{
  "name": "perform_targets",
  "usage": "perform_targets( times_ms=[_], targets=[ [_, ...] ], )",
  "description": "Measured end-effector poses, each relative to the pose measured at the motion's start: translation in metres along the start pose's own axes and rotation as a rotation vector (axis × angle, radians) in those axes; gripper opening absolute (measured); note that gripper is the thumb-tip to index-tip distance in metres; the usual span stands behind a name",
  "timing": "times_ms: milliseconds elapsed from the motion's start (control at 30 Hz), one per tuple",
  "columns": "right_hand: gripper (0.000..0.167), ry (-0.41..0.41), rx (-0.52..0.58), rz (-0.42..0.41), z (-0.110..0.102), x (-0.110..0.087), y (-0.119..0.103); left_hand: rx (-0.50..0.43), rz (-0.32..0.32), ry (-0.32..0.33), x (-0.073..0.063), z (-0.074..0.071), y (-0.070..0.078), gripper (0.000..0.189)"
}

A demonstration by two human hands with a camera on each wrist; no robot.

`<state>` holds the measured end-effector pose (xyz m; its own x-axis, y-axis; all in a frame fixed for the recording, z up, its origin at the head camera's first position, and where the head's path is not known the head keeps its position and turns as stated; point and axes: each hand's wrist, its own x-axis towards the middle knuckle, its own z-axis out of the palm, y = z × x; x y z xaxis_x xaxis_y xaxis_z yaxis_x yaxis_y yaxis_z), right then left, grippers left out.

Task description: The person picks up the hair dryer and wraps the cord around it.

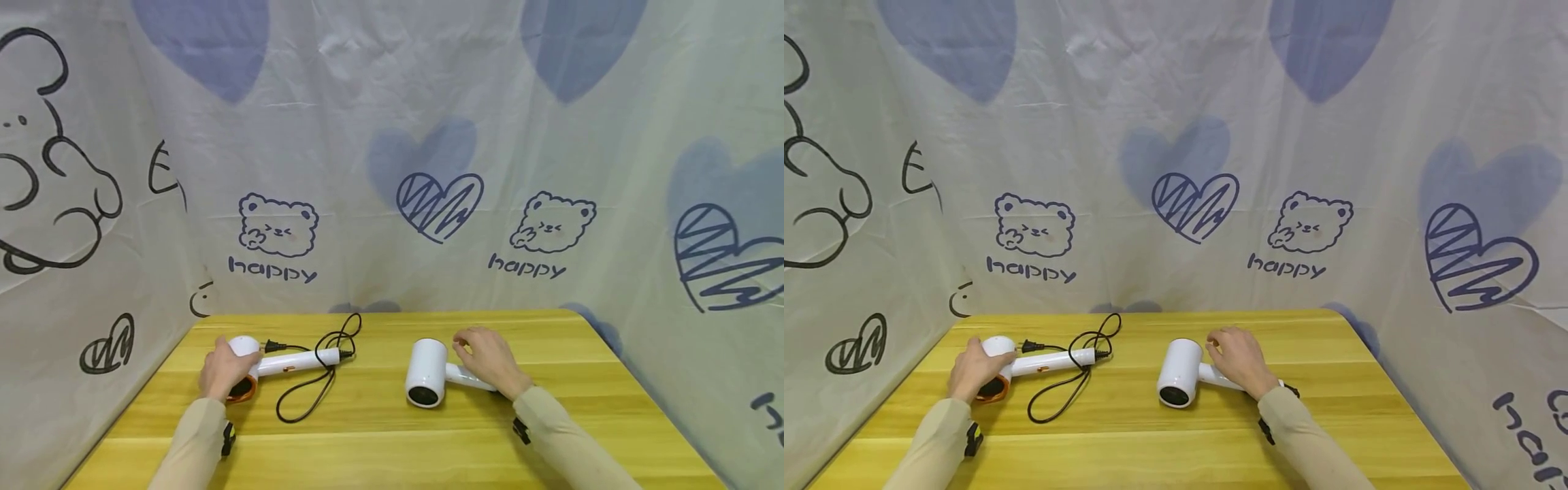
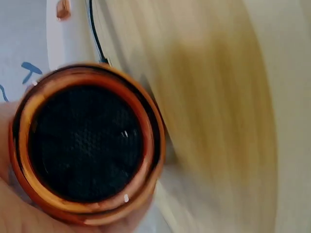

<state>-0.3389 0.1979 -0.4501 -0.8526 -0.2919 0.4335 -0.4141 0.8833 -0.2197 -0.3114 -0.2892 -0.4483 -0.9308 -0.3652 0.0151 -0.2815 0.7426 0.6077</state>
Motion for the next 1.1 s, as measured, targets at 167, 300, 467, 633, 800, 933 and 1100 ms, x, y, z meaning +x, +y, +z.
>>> perform_targets(
  times_ms=[167,300,467,633,800,933,1100],
  targets=[
    [0.016,0.003,0.011,0.008,0.001,-0.001,0.0,0.018,-0.028,-0.093,0.002,-0.003,-0.001,0.086],
    [0.015,0.009,0.01,-0.009,0.0,-0.001,0.0,-0.045,-0.034,-0.081,0.001,-0.003,-0.001,0.083],
    [0.018,-0.004,0.042,0.027,-0.003,-0.001,0.0,-0.172,-0.061,0.002,-0.001,0.001,0.004,0.082],
    [0.023,-0.029,0.094,0.052,-0.003,-0.002,-0.003,-0.296,-0.093,0.034,-0.004,0.005,0.01,0.08],
    [0.021,-0.015,0.176,0.062,-0.003,-0.001,-0.008,-0.421,-0.039,0.03,-0.007,0.005,0.027,0.088],
    [0.018,-0.009,0.258,0.057,-0.006,0.002,-0.019,-0.48,0.02,0.072,-0.013,0.008,0.048,0.088],
    [0.019,-0.056,0.432,0.113,-0.007,0.008,-0.034,-0.568,0.083,0.094,-0.023,0.016,0.072,0.091]
  ],
)
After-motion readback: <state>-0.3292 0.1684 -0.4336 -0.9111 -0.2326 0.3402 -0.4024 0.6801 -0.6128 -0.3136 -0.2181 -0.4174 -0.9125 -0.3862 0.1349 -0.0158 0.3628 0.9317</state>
